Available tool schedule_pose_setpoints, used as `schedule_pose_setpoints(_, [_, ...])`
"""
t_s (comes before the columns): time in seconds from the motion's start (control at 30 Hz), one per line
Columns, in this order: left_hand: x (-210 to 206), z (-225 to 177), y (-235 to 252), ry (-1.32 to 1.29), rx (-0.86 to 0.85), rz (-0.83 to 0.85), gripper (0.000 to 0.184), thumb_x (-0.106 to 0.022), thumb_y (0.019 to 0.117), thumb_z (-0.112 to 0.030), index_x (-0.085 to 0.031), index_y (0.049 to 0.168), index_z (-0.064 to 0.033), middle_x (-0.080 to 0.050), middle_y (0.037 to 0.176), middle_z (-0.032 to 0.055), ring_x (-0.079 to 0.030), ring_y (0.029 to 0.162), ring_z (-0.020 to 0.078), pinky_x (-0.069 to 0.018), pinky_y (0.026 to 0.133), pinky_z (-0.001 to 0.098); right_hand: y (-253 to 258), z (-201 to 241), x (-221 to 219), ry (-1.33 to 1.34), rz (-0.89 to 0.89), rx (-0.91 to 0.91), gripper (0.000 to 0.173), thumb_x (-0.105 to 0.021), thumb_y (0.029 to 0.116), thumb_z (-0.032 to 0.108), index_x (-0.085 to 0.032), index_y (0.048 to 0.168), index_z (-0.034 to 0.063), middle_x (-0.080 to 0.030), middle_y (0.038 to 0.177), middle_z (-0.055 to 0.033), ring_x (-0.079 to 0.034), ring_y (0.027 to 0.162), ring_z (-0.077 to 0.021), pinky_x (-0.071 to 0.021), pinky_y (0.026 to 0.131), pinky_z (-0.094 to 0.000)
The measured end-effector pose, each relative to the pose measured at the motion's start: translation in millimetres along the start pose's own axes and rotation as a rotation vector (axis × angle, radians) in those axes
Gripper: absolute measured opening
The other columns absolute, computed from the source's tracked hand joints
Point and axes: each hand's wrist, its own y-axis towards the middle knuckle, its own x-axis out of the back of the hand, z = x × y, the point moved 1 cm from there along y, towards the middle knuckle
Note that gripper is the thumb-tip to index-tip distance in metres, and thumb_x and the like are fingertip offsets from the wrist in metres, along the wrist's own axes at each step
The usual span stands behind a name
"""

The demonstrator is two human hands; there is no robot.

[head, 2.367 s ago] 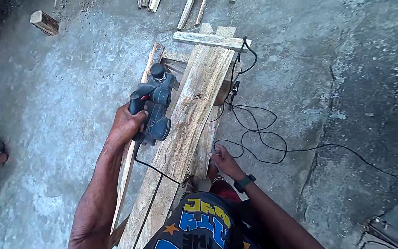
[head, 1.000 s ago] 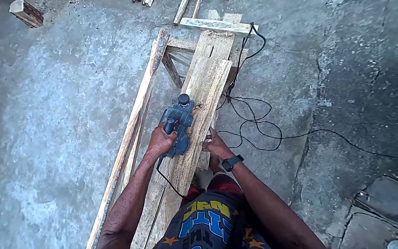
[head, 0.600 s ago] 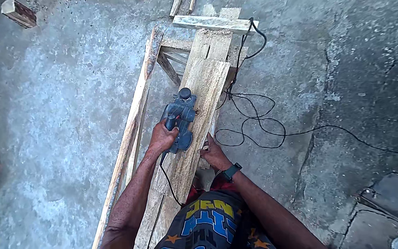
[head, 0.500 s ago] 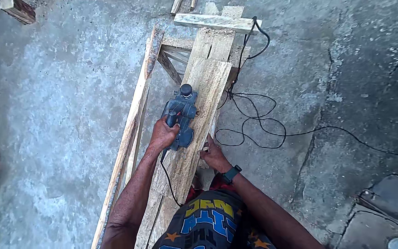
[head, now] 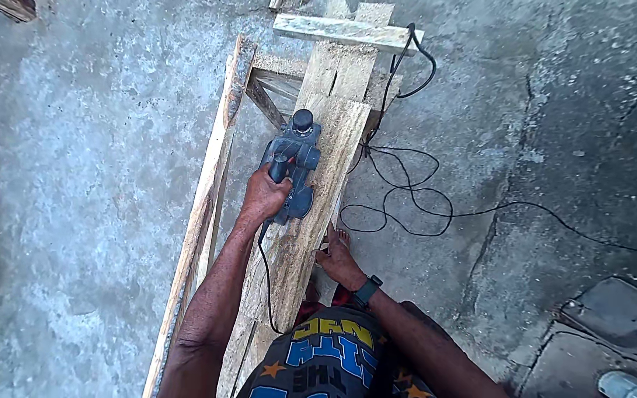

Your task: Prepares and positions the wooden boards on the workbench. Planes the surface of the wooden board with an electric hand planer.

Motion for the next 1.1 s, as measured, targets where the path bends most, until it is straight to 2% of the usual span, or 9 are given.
schedule_pose_setpoints(0.17, [-3.1, -8.6, 22.9, -0.036, -0.037, -0.005, 0.025, -0.065, 0.0920, -0.024, -0.065, 0.114, -0.0120, -0.065, 0.073, 0.0106, -0.060, 0.050, 0.0227, -0.0519, 0.046, 0.0394, 1.2, -0.8, 0.5, -0.012, -0.004, 0.011, 0.098, -0.066, 0.0946, 0.006, 0.004, 0.164, 0.0046, -0.056, 0.137, -0.0242, -0.071, 0.098, -0.0278, -0.0614, 0.088, -0.0420])
schedule_pose_setpoints(0.3, [-7.0, -21.6, 59.4, -0.049, -0.078, -0.026, 0.021, -0.066, 0.0889, -0.021, -0.065, 0.106, -0.0083, -0.065, 0.072, 0.0066, -0.061, 0.053, 0.0184, -0.0549, 0.052, 0.0381, 0.5, 4.7, 2.7, -0.034, 0.014, -0.012, 0.097, -0.064, 0.0959, 0.006, 0.006, 0.164, 0.0060, -0.054, 0.140, -0.0236, -0.071, 0.099, -0.0274, -0.0605, 0.089, -0.0416])
schedule_pose_setpoints(0.43, [-7.1, -38.9, 88.9, -0.077, -0.092, -0.038, 0.019, -0.066, 0.0901, -0.020, -0.064, 0.104, -0.0071, -0.063, 0.070, 0.0056, -0.060, 0.051, 0.0170, -0.0544, 0.051, 0.0359, 1.4, 0.1, 2.1, -0.029, 0.002, 0.008, 0.096, -0.063, 0.0954, 0.006, 0.004, 0.164, 0.0055, -0.056, 0.138, -0.0230, -0.072, 0.096, -0.0267, -0.0614, 0.087, -0.0418])
schedule_pose_setpoints(0.57, [6.6, -46.3, 90.3, -0.096, -0.129, -0.074, 0.018, -0.066, 0.0904, -0.019, -0.063, 0.103, -0.0059, -0.062, 0.070, 0.0050, -0.060, 0.051, 0.0160, -0.0552, 0.051, 0.0355, 3.1, -4.2, 0.2, -0.013, -0.021, 0.030, 0.096, -0.064, 0.0938, 0.006, 0.001, 0.165, 0.0052, -0.057, 0.136, -0.0222, -0.072, 0.094, -0.0273, -0.0623, 0.085, -0.0433])
schedule_pose_setpoints(0.73, [47.6, -17.7, 40.6, -0.078, -0.155, -0.105, 0.019, -0.066, 0.0889, -0.018, -0.064, 0.104, -0.0063, -0.063, 0.070, 0.0045, -0.060, 0.050, 0.0154, -0.0549, 0.049, 0.0344, 3.5, -8.6, -1.3, 0.015, -0.024, 0.040, 0.092, -0.063, 0.0937, 0.008, -0.005, 0.165, 0.0056, -0.056, 0.136, -0.0217, -0.072, 0.096, -0.0267, -0.0631, 0.085, -0.0432])
schedule_pose_setpoints(0.9, [85.7, 43.1, -47.4, -0.138, -0.134, -0.136, 0.020, -0.066, 0.0893, -0.016, -0.063, 0.106, -0.0065, -0.063, 0.070, 0.0032, -0.059, 0.050, 0.0142, -0.0545, 0.048, 0.0320, 5.0, -14.6, -7.3, 0.036, -0.061, 0.025, 0.094, -0.068, 0.0936, 0.008, -0.008, 0.166, 0.0110, -0.062, 0.132, -0.0221, -0.074, 0.096, -0.0315, -0.0633, 0.086, -0.0491])
schedule_pose_setpoints(1.0, [98.4, 83.4, -107.2, -0.114, -0.095, -0.164, 0.021, -0.065, 0.0883, -0.017, -0.065, 0.106, -0.0072, -0.064, 0.069, 0.0033, -0.060, 0.050, 0.0144, -0.0548, 0.048, 0.0330, -0.6, -11.0, -13.4, 0.018, -0.101, 0.036, 0.091, -0.068, 0.0953, 0.005, -0.009, 0.165, 0.0107, -0.063, 0.130, -0.0219, -0.073, 0.093, -0.0315, -0.0629, 0.084, -0.0487])
schedule_pose_setpoints(1.1, [102.3, 125.7, -168.4, -0.065, -0.029, -0.175, 0.022, -0.066, 0.0882, -0.019, -0.066, 0.108, -0.0087, -0.065, 0.070, 0.0049, -0.060, 0.050, 0.0165, -0.0543, 0.048, 0.0362, -1.8, -17.2, -19.2, 0.026, -0.134, 0.053, 0.085, -0.067, 0.0969, 0.005, -0.016, 0.164, 0.0115, -0.062, 0.132, -0.0206, -0.074, 0.091, -0.0312, -0.0635, 0.082, -0.0483])
